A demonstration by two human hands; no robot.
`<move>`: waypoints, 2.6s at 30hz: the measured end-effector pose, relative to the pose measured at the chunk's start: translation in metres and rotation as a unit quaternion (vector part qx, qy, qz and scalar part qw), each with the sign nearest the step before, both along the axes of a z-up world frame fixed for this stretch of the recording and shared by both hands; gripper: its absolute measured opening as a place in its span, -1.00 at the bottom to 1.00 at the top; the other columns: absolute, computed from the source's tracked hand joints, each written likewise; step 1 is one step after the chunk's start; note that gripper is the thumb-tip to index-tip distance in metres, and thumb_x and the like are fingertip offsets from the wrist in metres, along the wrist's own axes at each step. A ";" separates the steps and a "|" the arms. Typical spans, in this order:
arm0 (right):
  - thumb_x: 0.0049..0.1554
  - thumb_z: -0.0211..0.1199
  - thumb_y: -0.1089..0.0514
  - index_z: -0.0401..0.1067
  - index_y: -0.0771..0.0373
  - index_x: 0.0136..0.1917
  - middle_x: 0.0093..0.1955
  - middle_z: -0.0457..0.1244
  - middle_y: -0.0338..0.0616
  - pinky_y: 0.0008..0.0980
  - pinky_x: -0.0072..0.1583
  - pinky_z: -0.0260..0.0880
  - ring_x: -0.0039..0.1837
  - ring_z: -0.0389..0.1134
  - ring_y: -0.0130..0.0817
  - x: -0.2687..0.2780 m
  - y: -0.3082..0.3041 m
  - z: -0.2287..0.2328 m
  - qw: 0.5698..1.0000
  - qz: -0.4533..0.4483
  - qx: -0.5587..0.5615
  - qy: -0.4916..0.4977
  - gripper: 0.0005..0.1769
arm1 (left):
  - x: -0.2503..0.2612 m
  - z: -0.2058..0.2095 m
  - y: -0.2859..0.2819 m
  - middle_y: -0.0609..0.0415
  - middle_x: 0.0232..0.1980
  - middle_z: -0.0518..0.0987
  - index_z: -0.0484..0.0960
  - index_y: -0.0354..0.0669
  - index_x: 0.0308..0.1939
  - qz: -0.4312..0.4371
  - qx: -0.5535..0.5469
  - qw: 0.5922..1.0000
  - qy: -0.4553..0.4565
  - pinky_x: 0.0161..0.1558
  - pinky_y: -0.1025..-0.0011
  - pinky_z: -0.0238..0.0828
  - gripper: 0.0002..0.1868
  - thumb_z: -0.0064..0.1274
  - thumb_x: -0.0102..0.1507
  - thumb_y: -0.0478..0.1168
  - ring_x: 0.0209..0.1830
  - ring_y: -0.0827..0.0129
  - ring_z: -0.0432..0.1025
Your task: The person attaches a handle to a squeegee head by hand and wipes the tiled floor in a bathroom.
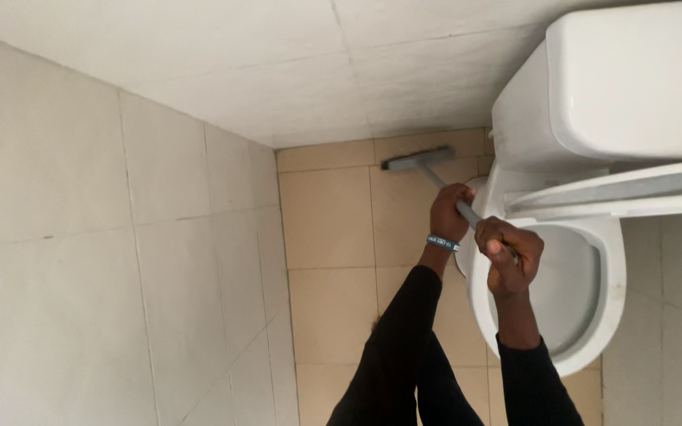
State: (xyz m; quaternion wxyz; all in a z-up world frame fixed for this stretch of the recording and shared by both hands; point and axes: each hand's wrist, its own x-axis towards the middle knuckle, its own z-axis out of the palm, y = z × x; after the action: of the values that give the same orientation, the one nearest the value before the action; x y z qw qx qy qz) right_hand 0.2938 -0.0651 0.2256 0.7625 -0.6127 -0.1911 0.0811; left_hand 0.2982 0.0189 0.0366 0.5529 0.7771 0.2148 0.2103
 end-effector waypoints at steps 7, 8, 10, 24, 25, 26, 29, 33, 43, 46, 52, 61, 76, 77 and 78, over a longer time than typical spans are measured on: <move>0.19 0.10 0.26 0.21 0.39 -0.43 -0.44 0.10 -0.16 -0.46 -0.29 -0.03 -0.38 0.00 -0.49 -0.012 0.013 -0.045 0.991 0.072 -0.003 0.110 -0.63 | -0.023 -0.025 0.040 -0.03 -0.11 0.60 0.58 -0.19 -0.16 -0.050 -0.026 0.998 0.008 -0.05 0.24 0.50 -0.89 0.12 0.28 -0.26 -0.11 0.06 0.53; 0.19 0.09 0.26 0.23 0.40 -0.44 -0.43 0.13 -0.14 -0.44 -0.29 -0.02 -0.38 0.02 -0.48 -0.011 0.010 -0.047 0.988 0.078 0.017 0.134 -0.63 | -0.027 -0.025 0.041 -0.02 -0.10 0.61 0.59 -0.18 -0.15 -0.034 -0.022 0.999 0.004 -0.03 0.23 0.50 -0.91 0.08 0.30 -0.27 -0.08 0.06 0.53; 0.26 0.09 0.25 0.17 0.32 -0.45 -0.45 0.11 -0.19 -0.44 -0.25 0.01 -0.36 0.04 -0.45 -0.001 0.003 -0.046 0.985 0.096 0.070 0.125 -0.57 | -0.031 -0.019 0.039 -0.03 -0.13 0.61 0.61 -0.16 -0.19 0.004 0.035 0.996 0.079 -0.05 0.20 0.49 -0.93 0.12 0.32 -0.24 -0.07 0.03 0.52; 0.21 0.20 0.25 0.36 0.43 -0.29 -0.36 0.17 -0.21 -0.48 -0.24 0.05 -0.31 0.06 -0.55 -0.020 0.015 -0.046 0.984 0.060 -0.133 0.098 -0.73 | -0.017 -0.039 0.037 -0.06 -0.23 0.58 0.57 -0.20 -0.23 -0.124 -0.038 0.992 -0.007 0.07 0.16 0.45 -0.91 0.18 0.27 -0.30 -0.15 0.00 0.49; 0.21 0.20 0.24 0.37 0.43 -0.29 -0.36 0.17 -0.22 -0.49 -0.24 0.05 -0.31 0.06 -0.55 -0.019 0.013 -0.052 0.987 0.067 -0.100 0.111 -0.73 | -0.020 -0.037 0.030 -0.08 -0.24 0.57 0.58 -0.21 -0.24 -0.094 -0.032 0.995 -0.014 0.11 0.13 0.44 -0.90 0.20 0.23 -0.32 -0.17 -0.01 0.50; 0.21 0.20 0.24 0.38 0.43 -0.29 -0.36 0.18 -0.22 -0.51 -0.24 0.05 -0.31 0.06 -0.56 -0.017 0.012 -0.057 0.987 0.073 -0.067 0.124 -0.74 | -0.022 -0.034 0.026 -0.09 -0.25 0.56 0.59 -0.23 -0.24 -0.065 -0.025 0.997 -0.021 0.16 0.10 0.42 -0.88 0.21 0.20 -0.33 -0.19 -0.03 0.51; 0.17 0.23 0.23 0.32 0.39 -0.37 -0.35 0.21 -0.20 -0.53 -0.31 -0.02 -0.38 0.04 -0.57 -0.002 0.000 -0.062 0.983 0.068 -0.024 0.172 -0.70 | -0.016 -0.022 0.014 -0.04 -0.22 0.57 0.58 -0.15 -0.22 -0.002 -0.134 0.990 0.046 -0.09 0.18 0.48 -0.95 0.02 0.25 -0.32 -0.20 0.02 0.52; 0.22 0.22 0.21 0.28 0.36 -0.40 -0.39 0.16 -0.21 -0.51 -0.30 -0.04 -0.38 0.02 -0.57 0.012 -0.014 -0.056 0.971 0.157 -0.027 0.175 -0.62 | -0.019 -0.011 0.015 -0.08 -0.13 0.61 0.62 -0.11 -0.25 0.031 -0.004 0.992 0.124 -0.07 0.17 0.47 -0.96 0.09 0.26 -0.26 -0.07 -0.04 0.53; 0.27 0.17 0.21 0.32 0.33 -0.34 -0.37 0.16 -0.30 -0.49 -0.26 0.02 -0.33 0.05 -0.59 -0.010 -0.031 -0.011 0.982 0.084 -0.160 0.062 -0.66 | -0.013 -0.008 0.000 -0.07 -0.05 0.63 0.62 -0.07 -0.16 -0.006 0.048 0.997 0.061 0.02 0.12 0.50 -0.92 0.07 0.27 -0.28 0.14 -0.05 0.52; 0.22 0.17 0.23 0.32 0.35 -0.29 -0.33 0.13 -0.29 -0.48 -0.26 0.00 -0.32 0.01 -0.58 -0.026 -0.025 -0.030 0.984 0.072 -0.092 0.132 -0.75 | -0.017 -0.012 0.013 -0.05 -0.07 0.65 0.64 -0.08 -0.21 -0.111 0.038 0.987 0.109 0.03 0.15 0.49 -0.92 0.07 0.24 -0.30 0.07 -0.04 0.52; 0.28 0.18 0.22 0.28 0.33 -0.32 -0.32 0.09 -0.29 -0.48 -0.23 0.01 -0.30 0.00 -0.55 -0.026 -0.032 -0.066 0.970 0.172 -0.057 0.159 -0.67 | -0.048 -0.027 0.005 -0.08 -0.12 0.64 0.64 -0.11 -0.22 0.035 0.019 0.992 0.120 0.16 0.20 0.45 -0.95 0.09 0.26 -0.29 0.15 -0.05 0.51; 0.23 0.14 0.22 0.31 0.34 -0.33 -0.36 0.12 -0.26 -0.47 -0.28 -0.02 -0.36 -0.02 -0.54 -0.011 -0.044 -0.026 0.972 0.141 -0.078 0.173 -0.70 | -0.025 -0.001 0.003 -0.01 -0.20 0.60 0.61 -0.11 -0.26 -0.017 0.097 0.990 0.096 0.07 0.00 0.32 -0.99 0.09 0.26 -0.29 -0.12 -0.01 0.50; 0.27 0.16 0.17 0.25 0.29 -0.38 -0.37 0.08 -0.26 -0.43 -0.23 0.01 -0.32 0.01 -0.48 -0.023 -0.045 -0.032 0.978 0.149 -0.068 0.128 -0.61 | -0.033 -0.007 0.013 -0.08 -0.17 0.61 0.61 -0.20 -0.25 -0.094 0.032 0.994 0.055 0.02 0.15 0.42 -0.91 0.10 0.32 -0.26 -0.07 -0.03 0.47; 0.26 0.18 0.17 0.24 0.28 -0.38 -0.36 0.07 -0.26 -0.43 -0.23 0.00 -0.31 0.00 -0.49 -0.023 -0.038 -0.038 0.975 0.162 -0.061 0.136 -0.61 | -0.033 -0.009 0.019 -0.08 -0.18 0.61 0.60 -0.20 -0.29 -0.115 0.019 0.991 0.061 -0.01 0.15 0.43 -0.88 0.11 0.32 -0.24 -0.07 -0.03 0.47; 0.26 0.17 0.18 0.26 0.29 -0.34 -0.33 0.07 -0.26 -0.42 -0.21 0.01 -0.28 0.01 -0.48 -0.025 -0.036 -0.041 0.973 0.181 -0.060 0.131 -0.66 | -0.038 -0.009 0.022 -0.08 -0.21 0.61 0.62 -0.20 -0.29 -0.105 0.027 0.992 0.068 -0.01 0.14 0.41 -0.88 0.12 0.31 -0.24 -0.10 -0.03 0.47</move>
State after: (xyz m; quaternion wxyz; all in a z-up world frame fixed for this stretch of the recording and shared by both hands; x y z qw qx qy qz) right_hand 0.2692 -0.1009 0.1844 0.7152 -0.5970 -0.1918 0.3086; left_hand 0.2604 0.0407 0.0273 0.5348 0.8226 0.1635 0.1031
